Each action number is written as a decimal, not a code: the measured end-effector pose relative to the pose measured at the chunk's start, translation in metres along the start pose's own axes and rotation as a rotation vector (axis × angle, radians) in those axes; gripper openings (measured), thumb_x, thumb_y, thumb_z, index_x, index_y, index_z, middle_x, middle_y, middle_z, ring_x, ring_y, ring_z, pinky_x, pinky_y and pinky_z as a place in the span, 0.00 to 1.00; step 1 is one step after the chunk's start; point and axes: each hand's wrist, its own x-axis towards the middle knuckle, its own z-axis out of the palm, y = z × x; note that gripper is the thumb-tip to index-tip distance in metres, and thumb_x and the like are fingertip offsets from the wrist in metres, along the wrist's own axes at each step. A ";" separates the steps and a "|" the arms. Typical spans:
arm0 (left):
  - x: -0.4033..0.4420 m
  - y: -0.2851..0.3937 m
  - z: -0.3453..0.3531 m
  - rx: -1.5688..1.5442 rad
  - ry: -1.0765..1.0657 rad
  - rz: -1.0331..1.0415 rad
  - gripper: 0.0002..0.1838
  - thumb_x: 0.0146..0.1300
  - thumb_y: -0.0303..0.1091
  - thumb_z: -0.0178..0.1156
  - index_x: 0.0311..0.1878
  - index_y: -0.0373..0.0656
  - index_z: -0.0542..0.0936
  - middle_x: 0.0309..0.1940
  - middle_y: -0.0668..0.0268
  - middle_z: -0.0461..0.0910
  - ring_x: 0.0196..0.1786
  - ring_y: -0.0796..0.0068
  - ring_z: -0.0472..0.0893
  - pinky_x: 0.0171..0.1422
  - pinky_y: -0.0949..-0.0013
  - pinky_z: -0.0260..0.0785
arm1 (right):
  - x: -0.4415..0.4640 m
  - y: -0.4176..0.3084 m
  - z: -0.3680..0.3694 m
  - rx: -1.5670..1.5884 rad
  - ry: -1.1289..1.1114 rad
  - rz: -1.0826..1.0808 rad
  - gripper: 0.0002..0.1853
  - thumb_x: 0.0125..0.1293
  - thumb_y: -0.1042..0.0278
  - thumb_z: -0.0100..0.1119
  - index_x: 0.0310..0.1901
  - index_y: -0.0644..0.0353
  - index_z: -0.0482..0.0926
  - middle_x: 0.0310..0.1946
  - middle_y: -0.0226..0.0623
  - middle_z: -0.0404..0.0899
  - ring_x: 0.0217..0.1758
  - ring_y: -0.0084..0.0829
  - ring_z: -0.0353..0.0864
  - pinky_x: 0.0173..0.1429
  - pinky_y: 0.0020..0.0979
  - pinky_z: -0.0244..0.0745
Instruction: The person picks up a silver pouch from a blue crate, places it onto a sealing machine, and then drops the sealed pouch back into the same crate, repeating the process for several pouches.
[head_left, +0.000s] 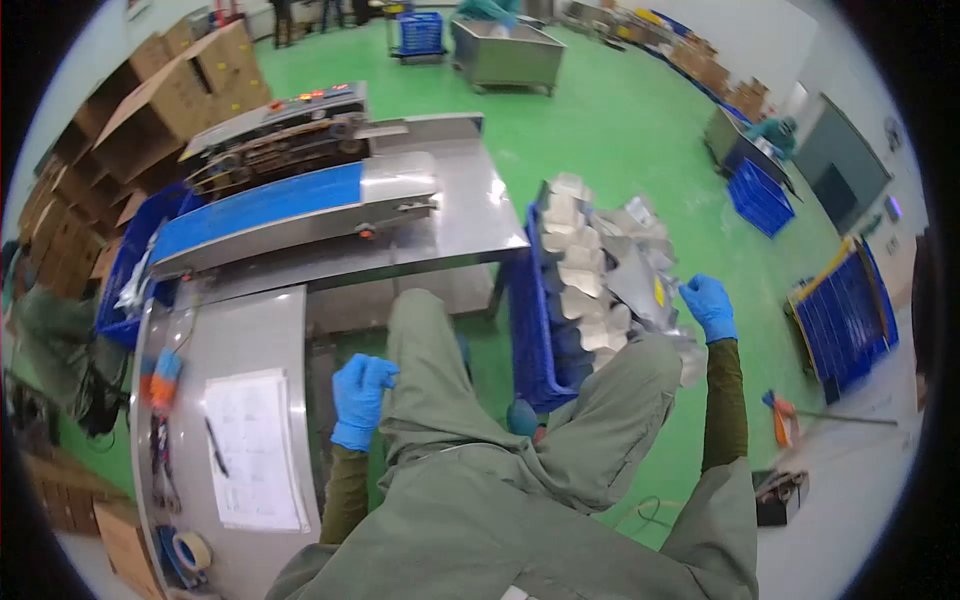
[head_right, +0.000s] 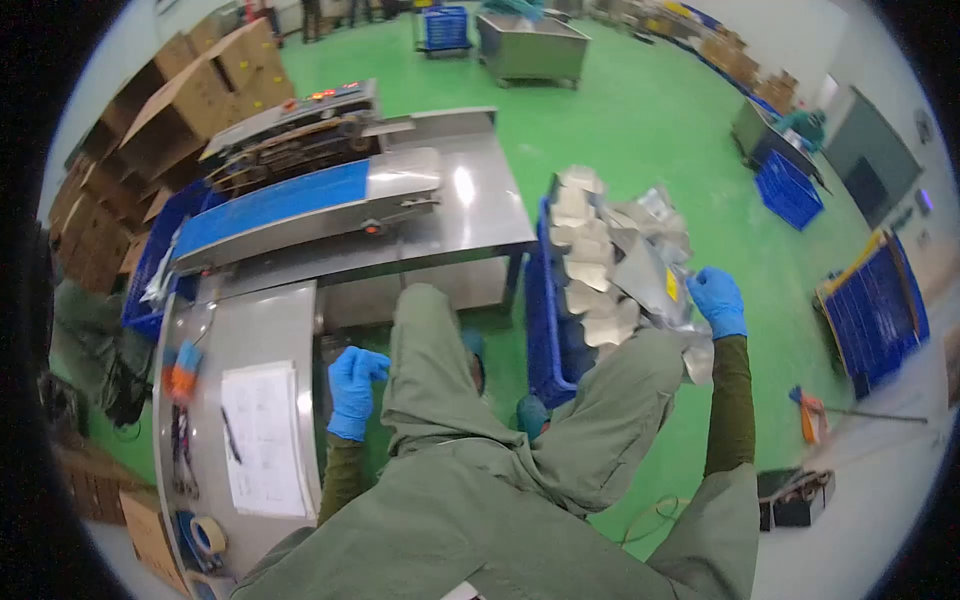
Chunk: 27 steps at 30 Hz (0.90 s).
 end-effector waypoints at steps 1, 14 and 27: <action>0.007 0.004 -0.007 0.064 0.000 0.030 0.13 0.66 0.38 0.52 0.30 0.40 0.78 0.25 0.64 0.81 0.25 0.80 0.77 0.30 0.74 0.69 | 0.005 -0.019 0.028 -0.125 0.025 -0.032 0.24 0.51 0.42 0.59 0.36 0.59 0.80 0.32 0.49 0.79 0.39 0.46 0.79 0.43 0.42 0.74; -0.031 -0.005 -0.067 -0.191 0.399 -0.089 0.18 0.68 0.35 0.48 0.23 0.37 0.76 0.19 0.65 0.79 0.21 0.81 0.75 0.29 0.75 0.68 | 0.030 -0.050 0.104 -0.574 -0.133 -0.401 0.17 0.58 0.53 0.54 0.27 0.60 0.80 0.26 0.47 0.80 0.31 0.49 0.80 0.36 0.47 0.74; 0.193 0.031 -0.010 0.144 -0.100 0.210 0.10 0.62 0.33 0.54 0.38 0.38 0.81 0.36 0.58 0.81 0.39 0.66 0.80 0.43 0.68 0.72 | 0.179 -0.264 -0.122 -0.034 0.086 -0.773 0.15 0.61 0.63 0.60 0.26 0.63 0.67 0.23 0.40 0.64 0.29 0.40 0.63 0.35 0.36 0.61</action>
